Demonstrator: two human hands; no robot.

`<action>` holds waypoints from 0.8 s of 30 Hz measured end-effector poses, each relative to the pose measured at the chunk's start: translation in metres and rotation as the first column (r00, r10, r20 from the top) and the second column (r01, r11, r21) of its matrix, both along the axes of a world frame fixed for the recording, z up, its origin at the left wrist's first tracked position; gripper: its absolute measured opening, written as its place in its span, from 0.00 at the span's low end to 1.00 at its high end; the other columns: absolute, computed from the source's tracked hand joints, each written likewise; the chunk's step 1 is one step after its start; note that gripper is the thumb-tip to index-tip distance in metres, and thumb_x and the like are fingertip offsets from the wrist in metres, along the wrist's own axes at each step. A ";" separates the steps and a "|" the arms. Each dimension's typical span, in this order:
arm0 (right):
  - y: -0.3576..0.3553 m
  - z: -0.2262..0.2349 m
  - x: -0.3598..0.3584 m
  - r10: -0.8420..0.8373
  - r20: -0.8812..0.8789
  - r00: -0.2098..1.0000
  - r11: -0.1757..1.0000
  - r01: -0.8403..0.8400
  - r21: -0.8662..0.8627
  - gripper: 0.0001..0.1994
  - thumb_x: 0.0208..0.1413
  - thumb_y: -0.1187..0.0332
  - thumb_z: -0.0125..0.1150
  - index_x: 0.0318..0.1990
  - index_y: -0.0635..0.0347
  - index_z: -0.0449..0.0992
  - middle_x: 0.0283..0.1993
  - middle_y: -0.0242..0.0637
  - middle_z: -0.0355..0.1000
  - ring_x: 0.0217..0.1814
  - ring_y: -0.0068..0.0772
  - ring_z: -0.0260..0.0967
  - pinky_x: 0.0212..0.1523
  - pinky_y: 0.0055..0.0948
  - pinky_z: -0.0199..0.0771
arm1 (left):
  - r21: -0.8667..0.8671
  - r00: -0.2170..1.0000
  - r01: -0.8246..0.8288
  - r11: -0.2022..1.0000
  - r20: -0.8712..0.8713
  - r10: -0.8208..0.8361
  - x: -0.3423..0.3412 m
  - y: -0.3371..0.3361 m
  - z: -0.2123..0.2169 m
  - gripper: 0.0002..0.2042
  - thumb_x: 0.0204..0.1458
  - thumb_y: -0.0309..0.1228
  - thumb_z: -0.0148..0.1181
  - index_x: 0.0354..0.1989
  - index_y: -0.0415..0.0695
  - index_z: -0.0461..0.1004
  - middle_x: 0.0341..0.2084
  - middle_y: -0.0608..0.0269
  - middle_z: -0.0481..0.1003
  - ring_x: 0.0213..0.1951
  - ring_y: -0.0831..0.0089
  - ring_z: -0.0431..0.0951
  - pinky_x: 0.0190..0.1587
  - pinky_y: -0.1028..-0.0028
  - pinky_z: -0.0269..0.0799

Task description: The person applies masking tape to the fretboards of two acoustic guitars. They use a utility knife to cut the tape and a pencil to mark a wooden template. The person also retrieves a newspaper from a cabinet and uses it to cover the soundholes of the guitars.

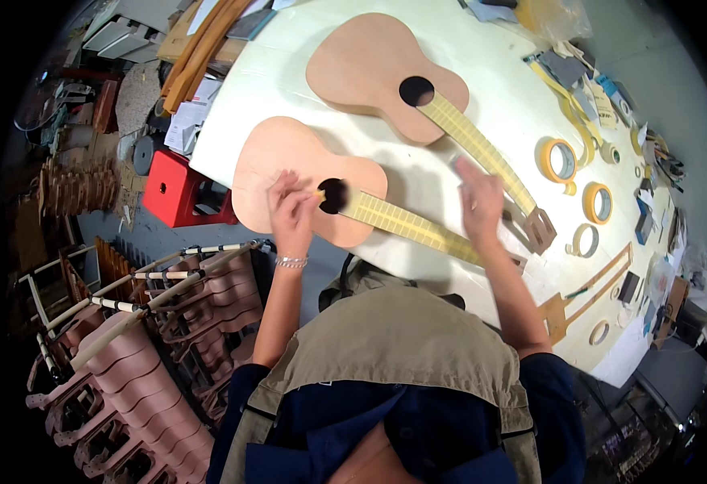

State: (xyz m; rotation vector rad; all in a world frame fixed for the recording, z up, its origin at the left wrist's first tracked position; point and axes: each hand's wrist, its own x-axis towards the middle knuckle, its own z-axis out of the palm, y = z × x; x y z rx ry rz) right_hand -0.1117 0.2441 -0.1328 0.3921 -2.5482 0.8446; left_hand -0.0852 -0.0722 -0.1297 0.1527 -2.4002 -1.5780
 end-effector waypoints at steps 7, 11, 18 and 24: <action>0.119 -0.040 -0.169 -0.356 0.083 0.931 0.863 0.293 0.411 0.20 0.54 0.62 0.58 0.54 0.55 0.69 0.59 0.51 0.61 0.57 0.52 0.60 0.57 0.40 0.59 | -0.141 0.853 -0.522 0.841 -0.090 0.514 0.000 -0.143 -0.006 0.08 0.49 0.31 0.62 0.29 0.38 0.76 0.32 0.62 0.69 0.39 0.70 0.69 0.43 0.73 0.66; 0.106 -0.040 -0.162 -0.352 -0.019 0.936 0.907 0.346 0.241 0.26 0.52 0.58 0.61 0.58 0.51 0.65 0.64 0.56 0.52 0.66 0.54 0.50 0.61 0.44 0.55 | 0.011 0.877 -0.439 0.898 0.224 0.426 -0.020 -0.247 -0.073 0.12 0.50 0.35 0.62 0.28 0.36 0.77 0.23 0.65 0.73 0.25 0.81 0.69 0.30 0.78 0.65; 0.047 0.003 -0.013 -0.529 0.056 0.847 0.827 0.499 0.260 0.20 0.53 0.64 0.60 0.55 0.53 0.69 0.64 0.52 0.53 0.64 0.49 0.54 0.59 0.42 0.60 | -0.312 0.785 -0.385 0.869 0.384 0.485 -0.097 -0.307 -0.103 0.20 0.45 0.47 0.62 0.29 0.38 0.79 0.20 0.61 0.77 0.26 0.70 0.75 0.35 0.68 0.65; 0.032 0.004 0.059 -0.633 0.284 0.720 0.732 0.676 -0.085 0.18 0.54 0.71 0.57 0.54 0.55 0.69 0.64 0.47 0.52 0.63 0.41 0.56 0.51 0.32 0.70 | -0.567 0.549 -0.147 0.811 0.635 0.543 -0.119 -0.309 -0.071 0.28 0.41 0.58 0.57 0.36 0.44 0.79 0.44 0.51 0.75 0.50 0.53 0.71 0.55 0.44 0.46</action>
